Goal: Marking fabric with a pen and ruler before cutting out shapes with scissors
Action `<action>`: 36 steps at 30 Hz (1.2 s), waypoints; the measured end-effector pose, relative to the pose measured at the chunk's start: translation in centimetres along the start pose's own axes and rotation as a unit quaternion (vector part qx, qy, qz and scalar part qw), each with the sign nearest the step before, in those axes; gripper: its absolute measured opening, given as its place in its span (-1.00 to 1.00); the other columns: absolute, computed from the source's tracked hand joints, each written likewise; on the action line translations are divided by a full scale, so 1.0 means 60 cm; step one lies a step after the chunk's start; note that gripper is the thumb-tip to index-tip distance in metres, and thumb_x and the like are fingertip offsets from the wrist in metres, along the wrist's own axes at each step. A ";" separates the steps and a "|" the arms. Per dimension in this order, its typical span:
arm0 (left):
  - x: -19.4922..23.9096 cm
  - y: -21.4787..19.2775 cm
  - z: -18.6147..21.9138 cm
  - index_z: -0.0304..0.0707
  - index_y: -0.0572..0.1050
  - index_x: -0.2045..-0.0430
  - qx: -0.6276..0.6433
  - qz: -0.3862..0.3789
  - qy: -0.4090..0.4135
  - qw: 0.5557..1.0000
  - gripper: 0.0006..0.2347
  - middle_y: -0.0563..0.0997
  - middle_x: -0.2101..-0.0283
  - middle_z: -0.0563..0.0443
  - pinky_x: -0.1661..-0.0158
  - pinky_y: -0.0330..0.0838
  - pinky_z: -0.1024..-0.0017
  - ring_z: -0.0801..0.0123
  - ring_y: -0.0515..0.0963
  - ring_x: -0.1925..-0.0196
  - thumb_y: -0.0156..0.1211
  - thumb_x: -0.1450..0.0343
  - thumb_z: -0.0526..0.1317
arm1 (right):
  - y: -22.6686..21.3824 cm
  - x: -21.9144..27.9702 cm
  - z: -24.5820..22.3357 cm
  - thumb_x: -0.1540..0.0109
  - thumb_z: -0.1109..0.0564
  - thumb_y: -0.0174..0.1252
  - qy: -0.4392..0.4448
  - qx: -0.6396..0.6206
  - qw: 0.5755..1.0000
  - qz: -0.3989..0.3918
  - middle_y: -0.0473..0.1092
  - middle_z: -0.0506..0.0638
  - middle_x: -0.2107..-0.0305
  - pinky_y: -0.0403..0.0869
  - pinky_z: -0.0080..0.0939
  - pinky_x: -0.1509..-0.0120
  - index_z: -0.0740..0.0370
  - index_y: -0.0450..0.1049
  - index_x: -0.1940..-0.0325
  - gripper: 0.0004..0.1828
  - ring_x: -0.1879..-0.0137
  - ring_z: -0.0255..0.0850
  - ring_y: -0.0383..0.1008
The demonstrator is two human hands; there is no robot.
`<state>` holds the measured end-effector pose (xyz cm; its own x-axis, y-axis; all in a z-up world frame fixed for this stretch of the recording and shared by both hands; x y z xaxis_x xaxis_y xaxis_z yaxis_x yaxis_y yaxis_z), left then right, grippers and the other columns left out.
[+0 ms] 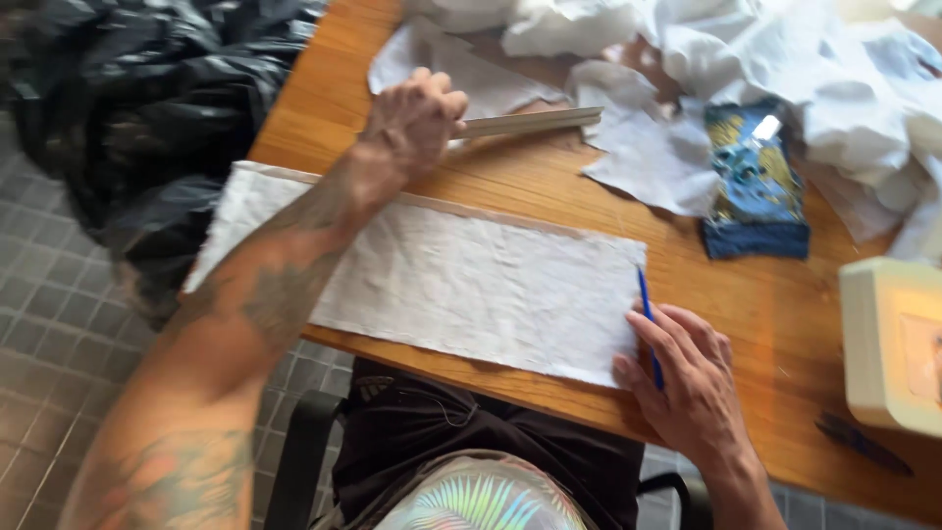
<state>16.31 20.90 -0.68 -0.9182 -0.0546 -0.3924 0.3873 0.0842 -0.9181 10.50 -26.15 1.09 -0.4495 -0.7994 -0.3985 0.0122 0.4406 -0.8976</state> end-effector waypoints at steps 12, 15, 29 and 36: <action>0.119 -0.136 0.224 -0.18 0.72 0.26 0.106 0.049 -0.017 0.993 -0.67 0.68 0.19 -0.11 0.14 0.56 0.14 0.12 0.58 0.16 0.58 -0.52 0.11 | -0.005 0.005 0.048 -0.41 -0.24 0.34 0.097 0.114 0.987 0.050 0.61 0.08 -0.48 0.33 0.17 -0.68 -0.02 0.73 -0.35 -0.50 -0.65 0.10 0.51; 0.172 -0.105 0.268 -0.13 0.50 -0.49 0.229 -0.098 -0.021 0.968 -0.33 0.40 -0.66 -0.25 -0.60 0.09 -0.17 -0.10 0.25 -0.74 0.19 -0.59 0.33 | -0.022 -0.046 0.066 -0.45 -0.06 0.37 0.092 0.022 0.994 0.057 0.60 0.31 -0.36 0.35 0.22 -0.69 0.20 0.69 -0.40 -0.52 -0.50 0.25 0.53; 0.254 -0.078 0.218 -0.15 0.30 -0.68 0.133 -0.125 -0.046 0.982 -0.08 0.17 -0.81 -0.15 -0.71 -0.18 -0.19 0.02 0.03 -0.85 -0.10 -0.57 0.58 | 0.007 -0.236 0.478 -0.43 -0.15 0.45 0.271 0.145 0.947 0.096 0.66 -0.04 0.30 0.68 0.14 -0.08 -0.17 0.76 0.02 -0.87 0.06 0.13 0.77; 0.310 -0.092 0.202 -0.18 0.20 -0.72 0.115 -0.135 -0.103 0.979 0.00 0.05 -0.84 -0.18 -0.72 -0.32 -0.27 0.00 -0.09 -0.88 -0.04 -0.51 0.62 | 0.113 -0.281 0.599 -0.20 -0.20 0.55 0.395 0.175 0.900 -0.066 0.73 0.27 0.22 0.69 0.35 -0.05 -0.19 0.82 -0.05 -0.65 -0.03 0.39 0.78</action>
<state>-1.87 7.38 -3.57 -0.9626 -0.2458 -0.1141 0.1623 -0.1861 -0.9690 50.28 -24.36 -5.07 -0.9601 -0.2354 -0.1509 0.1312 0.0972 -0.9866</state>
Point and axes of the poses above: each hand's wrist, its own x-axis away from the middle knuckle, its own y-axis out of the palm, z = x × y, the point moved 9 cm from there along -x, towards the middle knuckle
